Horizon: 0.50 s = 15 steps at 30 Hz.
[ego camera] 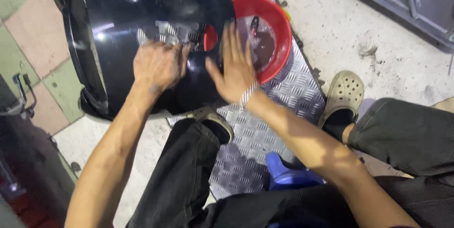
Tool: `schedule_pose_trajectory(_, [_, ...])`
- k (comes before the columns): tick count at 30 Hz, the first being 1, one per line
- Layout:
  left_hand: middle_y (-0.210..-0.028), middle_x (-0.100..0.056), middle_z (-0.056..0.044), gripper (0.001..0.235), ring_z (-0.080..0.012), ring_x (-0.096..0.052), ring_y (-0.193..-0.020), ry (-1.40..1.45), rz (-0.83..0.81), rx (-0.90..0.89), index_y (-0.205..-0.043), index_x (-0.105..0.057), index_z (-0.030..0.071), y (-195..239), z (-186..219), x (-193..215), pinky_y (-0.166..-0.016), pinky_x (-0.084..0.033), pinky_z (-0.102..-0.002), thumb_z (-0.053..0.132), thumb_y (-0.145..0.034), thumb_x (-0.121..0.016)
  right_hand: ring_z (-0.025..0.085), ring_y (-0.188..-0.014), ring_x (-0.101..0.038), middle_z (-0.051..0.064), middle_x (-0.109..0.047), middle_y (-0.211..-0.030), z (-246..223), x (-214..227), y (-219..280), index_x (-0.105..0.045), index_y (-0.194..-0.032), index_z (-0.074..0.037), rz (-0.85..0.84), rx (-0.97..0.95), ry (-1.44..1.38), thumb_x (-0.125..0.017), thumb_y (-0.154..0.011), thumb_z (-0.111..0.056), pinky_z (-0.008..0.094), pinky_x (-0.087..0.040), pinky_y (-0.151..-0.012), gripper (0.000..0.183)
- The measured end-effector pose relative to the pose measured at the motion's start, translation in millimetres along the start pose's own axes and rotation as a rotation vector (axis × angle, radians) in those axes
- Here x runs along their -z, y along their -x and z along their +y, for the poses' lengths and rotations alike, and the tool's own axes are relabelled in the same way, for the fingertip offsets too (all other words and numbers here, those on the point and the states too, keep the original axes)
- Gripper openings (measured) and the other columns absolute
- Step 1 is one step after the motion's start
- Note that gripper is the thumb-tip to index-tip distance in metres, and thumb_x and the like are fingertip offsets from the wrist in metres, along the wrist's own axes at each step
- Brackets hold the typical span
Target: The person sits on a stool and scrubs a black motorcycle fender with a sanding block, repeatedly dipping it into a red basin of soapy water. The person holds the fender with one hand while scrubbing the surface with the other, then flips the fender over to clean the other side.
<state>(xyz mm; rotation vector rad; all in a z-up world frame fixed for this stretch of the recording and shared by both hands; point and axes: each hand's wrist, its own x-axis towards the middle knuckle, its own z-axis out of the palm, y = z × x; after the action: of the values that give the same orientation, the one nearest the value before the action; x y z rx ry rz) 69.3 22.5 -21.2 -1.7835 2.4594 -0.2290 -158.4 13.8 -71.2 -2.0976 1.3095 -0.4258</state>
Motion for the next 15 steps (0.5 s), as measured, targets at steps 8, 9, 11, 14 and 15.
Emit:
schedule_pose_trajectory(8, [-0.068,-0.072,-0.003,0.041,-0.0243,-0.076,-0.078,-0.009,0.004,0.008,-0.082,-0.07,0.02,0,0,-3,-0.073,-0.052,-0.038,0.041,-0.108,-0.047,0.041,-0.159,-0.01,0.028,-0.005,-0.169,2,-1,-6,-0.013,-0.163,0.005,-0.02,-0.007,-0.059,-0.051,-0.11,-0.05,0.054,-0.009,-0.13,0.084])
schedule_pose_trajectory(9, [-0.068,-0.072,-0.003,0.041,-0.0243,-0.076,-0.078,-0.01,0.005,0.005,-0.082,-0.07,0.02,1,1,-3,-0.073,-0.052,-0.038,0.041,-0.108,-0.047,0.041,-0.159,-0.01,0.028,-0.005,-0.169,-1,0,6,-0.013,-0.163,0.005,-0.017,-0.009,-0.06,-0.051,-0.11,-0.05,0.054,-0.009,-0.13,0.084])
schedule_pose_trajectory(11, [-0.069,-0.072,-0.004,0.042,-0.0236,-0.076,-0.078,-0.012,0.006,0.01,-0.083,-0.069,0.019,3,2,-2,-0.074,-0.051,-0.037,0.041,-0.109,-0.046,0.038,-0.159,-0.006,0.026,-0.004,-0.17,-8,3,28,-0.013,-0.163,0.004,-0.124,0.034,-0.058,-0.05,-0.106,-0.052,0.052,-0.004,-0.129,0.088])
schedule_pose_trajectory(14, [-0.072,-0.074,-0.001,0.04,-0.0195,-0.073,-0.068,-0.064,-0.009,0.031,-0.086,-0.073,0.013,-2,12,27,-0.071,-0.051,-0.03,0.034,-0.113,-0.053,0.038,-0.16,-0.004,0.026,-0.006,-0.17,6,0,-8,-0.006,-0.161,0.007,-0.036,0.002,-0.014,-0.039,-0.109,-0.048,0.052,-0.003,-0.13,0.082])
schedule_pose_trajectory(15, [-0.072,-0.074,-0.001,0.04,-0.0195,-0.073,-0.068,-0.064,-0.014,0.033,-0.086,-0.073,0.013,0,15,27,-0.071,-0.051,-0.03,0.034,-0.113,-0.053,0.038,-0.16,-0.004,0.026,-0.006,-0.17,3,-1,-4,-0.006,-0.161,0.007,-0.041,0.002,-0.017,-0.039,-0.109,-0.048,0.052,-0.003,-0.13,0.082])
